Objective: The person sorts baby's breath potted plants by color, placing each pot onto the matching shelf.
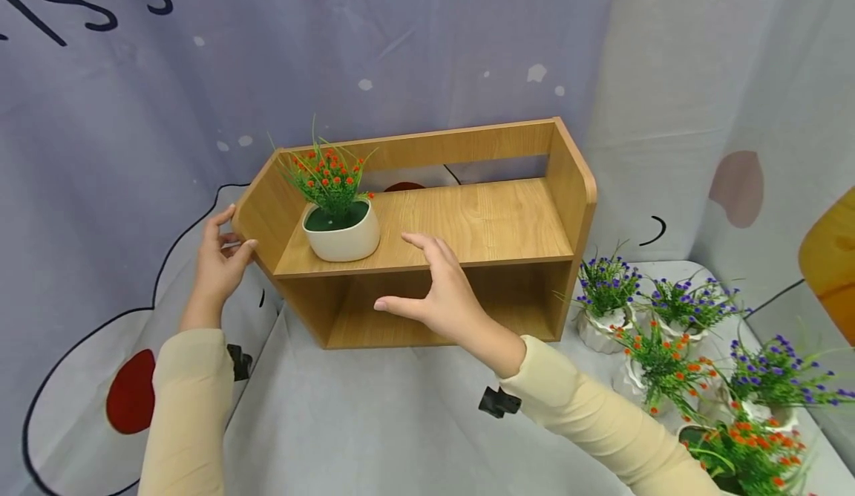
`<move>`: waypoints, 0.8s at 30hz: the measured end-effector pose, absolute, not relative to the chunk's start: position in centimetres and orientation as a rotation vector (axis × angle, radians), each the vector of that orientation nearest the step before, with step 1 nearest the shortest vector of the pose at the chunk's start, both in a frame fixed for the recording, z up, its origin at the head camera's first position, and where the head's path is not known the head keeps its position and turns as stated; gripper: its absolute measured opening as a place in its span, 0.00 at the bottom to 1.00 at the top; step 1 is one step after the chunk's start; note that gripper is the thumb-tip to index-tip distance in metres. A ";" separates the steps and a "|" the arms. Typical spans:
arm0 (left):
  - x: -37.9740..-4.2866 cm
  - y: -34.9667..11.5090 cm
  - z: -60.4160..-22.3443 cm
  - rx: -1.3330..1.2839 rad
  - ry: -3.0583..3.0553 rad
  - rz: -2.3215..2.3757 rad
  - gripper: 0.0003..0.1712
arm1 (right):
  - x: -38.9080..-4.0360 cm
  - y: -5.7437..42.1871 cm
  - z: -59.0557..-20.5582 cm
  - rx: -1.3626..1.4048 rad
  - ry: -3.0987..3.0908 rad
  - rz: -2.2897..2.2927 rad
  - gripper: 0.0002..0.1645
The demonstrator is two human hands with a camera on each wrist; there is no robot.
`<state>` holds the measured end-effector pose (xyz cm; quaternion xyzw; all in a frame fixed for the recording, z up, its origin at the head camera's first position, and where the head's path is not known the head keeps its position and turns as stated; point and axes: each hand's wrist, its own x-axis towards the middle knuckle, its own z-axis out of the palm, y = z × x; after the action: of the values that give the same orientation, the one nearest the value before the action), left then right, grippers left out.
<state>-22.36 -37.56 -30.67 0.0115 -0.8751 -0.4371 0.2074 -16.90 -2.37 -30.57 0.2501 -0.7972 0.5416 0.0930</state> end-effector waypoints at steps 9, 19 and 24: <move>-22.2 -37.4 -30.7 0.035 -2.419 -1.220 0.36 | -15.5 -0.6 -33.1 0.691 -2.320 1.660 0.49; -22.4 -37.4 -30.8 0.034 -2.415 -1.216 0.36 | -14.4 1.2 -35.7 0.662 -2.266 1.636 0.45; -22.4 -37.4 -30.7 0.029 -2.410 -1.237 0.36 | -14.0 1.9 -36.5 0.672 -2.251 1.649 0.44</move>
<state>-22.37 -37.43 -30.71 0.0104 -0.8688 -0.4461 0.2146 -13.99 1.89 -36.54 0.2319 -0.7771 0.5693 0.1351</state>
